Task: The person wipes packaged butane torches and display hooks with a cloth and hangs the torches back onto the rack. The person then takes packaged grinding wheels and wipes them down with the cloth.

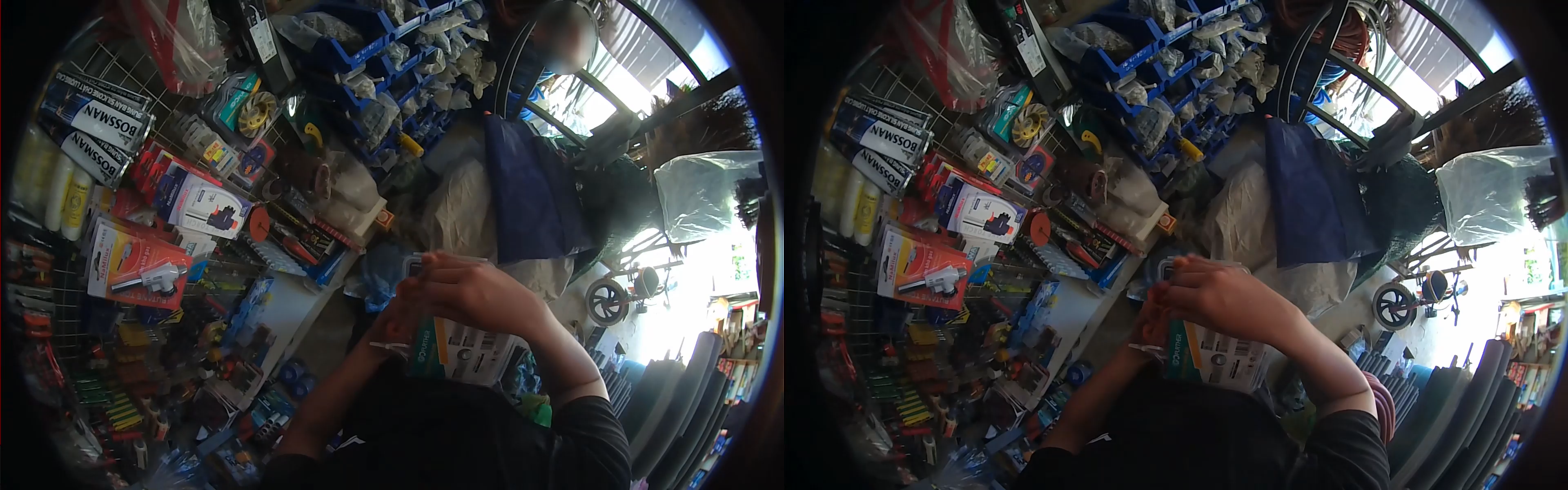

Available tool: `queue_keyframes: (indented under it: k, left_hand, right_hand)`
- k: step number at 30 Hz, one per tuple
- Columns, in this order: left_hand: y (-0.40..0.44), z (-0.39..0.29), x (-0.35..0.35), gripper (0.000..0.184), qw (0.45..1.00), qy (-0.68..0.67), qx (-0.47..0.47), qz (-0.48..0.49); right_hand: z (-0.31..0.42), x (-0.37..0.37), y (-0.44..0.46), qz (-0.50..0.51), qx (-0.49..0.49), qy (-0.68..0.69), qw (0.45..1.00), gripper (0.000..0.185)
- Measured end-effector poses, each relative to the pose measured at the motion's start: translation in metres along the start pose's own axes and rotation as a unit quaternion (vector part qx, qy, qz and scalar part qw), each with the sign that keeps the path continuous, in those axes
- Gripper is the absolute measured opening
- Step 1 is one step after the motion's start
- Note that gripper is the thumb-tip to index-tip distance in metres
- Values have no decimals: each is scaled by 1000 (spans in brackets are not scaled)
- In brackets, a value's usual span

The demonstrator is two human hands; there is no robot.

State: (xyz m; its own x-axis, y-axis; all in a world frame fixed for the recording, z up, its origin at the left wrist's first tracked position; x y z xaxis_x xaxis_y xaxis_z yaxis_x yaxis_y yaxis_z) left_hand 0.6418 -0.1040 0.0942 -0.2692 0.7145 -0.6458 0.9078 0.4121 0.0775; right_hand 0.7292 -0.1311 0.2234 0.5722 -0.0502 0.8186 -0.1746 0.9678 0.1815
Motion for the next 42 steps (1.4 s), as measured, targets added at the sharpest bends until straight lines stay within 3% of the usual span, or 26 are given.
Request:
queue_keyframes:
  k: [1, 5, 6, 7, 9, 10, 12, 13, 16, 17, 18, 19, 21, 22, 24, 27, 29, 34, 37, 42]
  left_hand:
    - [-2, 5, 12, 89, 998, -12, 9, -59]
    - [13, 25, 30, 94, 997, -53, 21, -43]
    - [14, 30, 35, 96, 997, -67, 26, -37]
    - [11, 36, 40, 98, 996, -81, 30, -31]
    - [-9, 44, 51, 101, 993, -109, 42, -17]
    - [1, 55, 49, 103, 991, -123, 47, -9]
    - [-2, 63, 58, 106, 987, -150, 59, 7]
    - [-4, 68, 63, 108, 985, -163, 62, 13]
    - [-4, 80, 75, 113, 976, -200, 72, 35]
    - [-62, 74, 91, 115, 973, -212, 74, 42]
    - [-54, 79, 94, 117, 970, -225, 76, 48]
    - [-58, 85, 96, 119, 966, -238, 80, 54]
    - [-54, 53, 78, 118, 969, -227, 90, 39]
    - [-50, 39, 70, 118, 971, -213, 101, 28]
    - [-45, 28, 63, 117, 975, -194, 103, 27]
    - [-44, 23, 69, 111, 984, -134, 101, 65]
    - [-45, 21, 65, 107, 986, -95, 96, 102]
    - [-50, 7, 56, 92, 972, -224, 58, -36]
    - [-54, 15, 63, 88, 976, -210, 3, -65]
    - [-63, 27, 65, 84, 971, -212, 2, -105]
  right_hand:
    - [-5, -9, 2, 15, -2, 36, 999, 26]
    - [-16, 7, 6, -72, -60, 69, 993, 16]
    - [-29, 27, -2, -223, -158, 111, 955, 11]
    - [-41, 43, -18, -367, -252, 147, 883, 8]
    - [-60, 64, -38, -449, -336, 227, 796, 16]
    - [-60, 72, -44, -449, -337, 226, 796, 16]
    - [-70, 79, -55, -449, -282, 438, 726, 30]
    - [-76, 80, -65, -447, -281, 439, 727, 30]
    - [-97, 36, -97, -245, -342, 420, 804, 48]
    - [-89, 22, -100, -148, -343, 409, 832, 47]
    - [-80, 6, -104, -50, -342, 395, 851, 45]
    - [-76, -3, -108, -47, -342, 395, 851, 45]
    - [-71, -34, -118, 75, -428, 308, 846, 38]
    - [-69, -37, -114, 75, -429, 309, 846, 38]
    - [-68, -22, -105, -62, -416, 294, 858, 30]
    - [-61, 0, -79, -112, -401, 183, 891, 32]
    - [-62, 5, -68, -119, -389, 186, 894, 35]
    - [-56, 10, -46, -154, -344, 136, 916, 34]
    - [-57, 3, -38, -180, -324, 71, 926, 34]
    - [-52, -5, -22, -173, -325, 40, 929, 34]
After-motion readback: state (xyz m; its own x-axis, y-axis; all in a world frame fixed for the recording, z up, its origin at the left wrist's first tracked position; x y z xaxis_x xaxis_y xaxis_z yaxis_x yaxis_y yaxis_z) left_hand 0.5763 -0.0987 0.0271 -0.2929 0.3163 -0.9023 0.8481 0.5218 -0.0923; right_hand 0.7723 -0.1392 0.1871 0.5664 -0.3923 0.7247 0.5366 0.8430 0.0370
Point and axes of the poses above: each hand's wrist, its own y-axis towards the middle knuckle, its own x-axis out of the back of the hand, z = x × y, the point moved 7 cm from there along y, towards the middle knuckle, and after that the axes turned 8 degrees about -x, right-handed, at the moved point
